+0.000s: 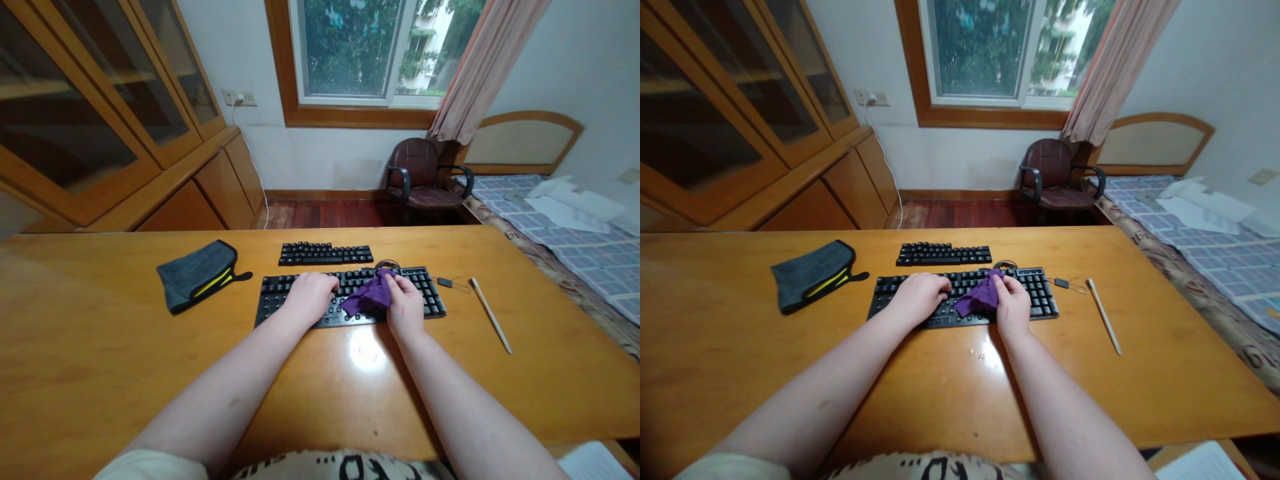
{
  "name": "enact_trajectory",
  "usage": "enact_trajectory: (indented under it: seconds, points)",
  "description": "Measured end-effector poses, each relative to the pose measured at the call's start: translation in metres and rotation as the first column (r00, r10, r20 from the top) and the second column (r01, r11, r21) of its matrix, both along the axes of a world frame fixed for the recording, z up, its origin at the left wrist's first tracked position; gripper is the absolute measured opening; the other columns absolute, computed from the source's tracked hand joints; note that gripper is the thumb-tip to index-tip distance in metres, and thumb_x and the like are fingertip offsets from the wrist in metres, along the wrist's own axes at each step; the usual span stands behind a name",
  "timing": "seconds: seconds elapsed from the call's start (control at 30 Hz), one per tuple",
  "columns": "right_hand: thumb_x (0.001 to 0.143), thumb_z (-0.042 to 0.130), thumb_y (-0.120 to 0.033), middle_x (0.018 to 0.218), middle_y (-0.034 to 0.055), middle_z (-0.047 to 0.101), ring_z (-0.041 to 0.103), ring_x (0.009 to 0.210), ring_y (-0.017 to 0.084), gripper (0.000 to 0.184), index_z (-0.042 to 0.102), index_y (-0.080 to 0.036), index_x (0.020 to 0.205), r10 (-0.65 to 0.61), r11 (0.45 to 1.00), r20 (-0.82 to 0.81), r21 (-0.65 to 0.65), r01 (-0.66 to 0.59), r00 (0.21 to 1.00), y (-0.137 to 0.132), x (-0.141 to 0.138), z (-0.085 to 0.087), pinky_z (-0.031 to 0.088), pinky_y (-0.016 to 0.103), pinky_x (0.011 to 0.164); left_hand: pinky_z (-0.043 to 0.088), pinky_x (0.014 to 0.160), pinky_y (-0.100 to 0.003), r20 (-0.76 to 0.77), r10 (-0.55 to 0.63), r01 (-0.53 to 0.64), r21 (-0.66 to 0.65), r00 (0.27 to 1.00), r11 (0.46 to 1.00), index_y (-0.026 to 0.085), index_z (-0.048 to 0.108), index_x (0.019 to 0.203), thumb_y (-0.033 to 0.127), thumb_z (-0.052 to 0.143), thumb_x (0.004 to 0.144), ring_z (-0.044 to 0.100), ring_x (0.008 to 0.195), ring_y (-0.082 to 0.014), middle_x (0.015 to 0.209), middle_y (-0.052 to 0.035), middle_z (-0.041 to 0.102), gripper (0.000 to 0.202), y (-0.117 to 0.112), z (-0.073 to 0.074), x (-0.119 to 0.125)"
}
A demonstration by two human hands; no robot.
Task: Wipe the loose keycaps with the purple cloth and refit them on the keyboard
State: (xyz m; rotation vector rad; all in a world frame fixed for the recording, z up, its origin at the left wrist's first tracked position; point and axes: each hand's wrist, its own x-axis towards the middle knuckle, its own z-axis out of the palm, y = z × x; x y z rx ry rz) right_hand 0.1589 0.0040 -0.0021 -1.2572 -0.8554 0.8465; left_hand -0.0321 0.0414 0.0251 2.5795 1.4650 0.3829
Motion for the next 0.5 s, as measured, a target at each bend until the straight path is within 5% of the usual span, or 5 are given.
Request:
enact_trajectory:
  seconds: [0.27,0.5]
  points:
    - [0.072,0.061,-0.040,0.072,0.0028,0.067,0.059,0.067,0.017,0.026,0.067,-0.015,0.077,-0.008,0.999,0.037,-0.038,0.010,0.999,-0.003,-0.002,0.008,0.046,0.028,0.065,0.037,0.069,-0.033,-0.046,0.000,0.002,0.046,0.999,0.999,0.024,0.067,0.078,0.019,0.061,0.068,0.059,0.074,-0.0236,0.074,-0.0051,0.067,0.013,-0.001,0.001,-0.001]
    - [0.068,0.063,-0.043,0.075,0.0032,0.068,0.061,0.068,0.018,0.031,0.068,-0.015,0.081,0.013,1.000,-0.022,-0.019,-0.013,1.000,0.001,-0.001,-0.004,0.047,0.029,0.066,0.038,0.067,-0.032,-0.208,-0.015,0.031,0.074,0.978,0.997,0.023,0.066,0.082,0.019,0.051,0.077,0.060,0.072,-0.0210,0.072,-0.0051,0.067,0.016,-0.007,0.006,0.005]
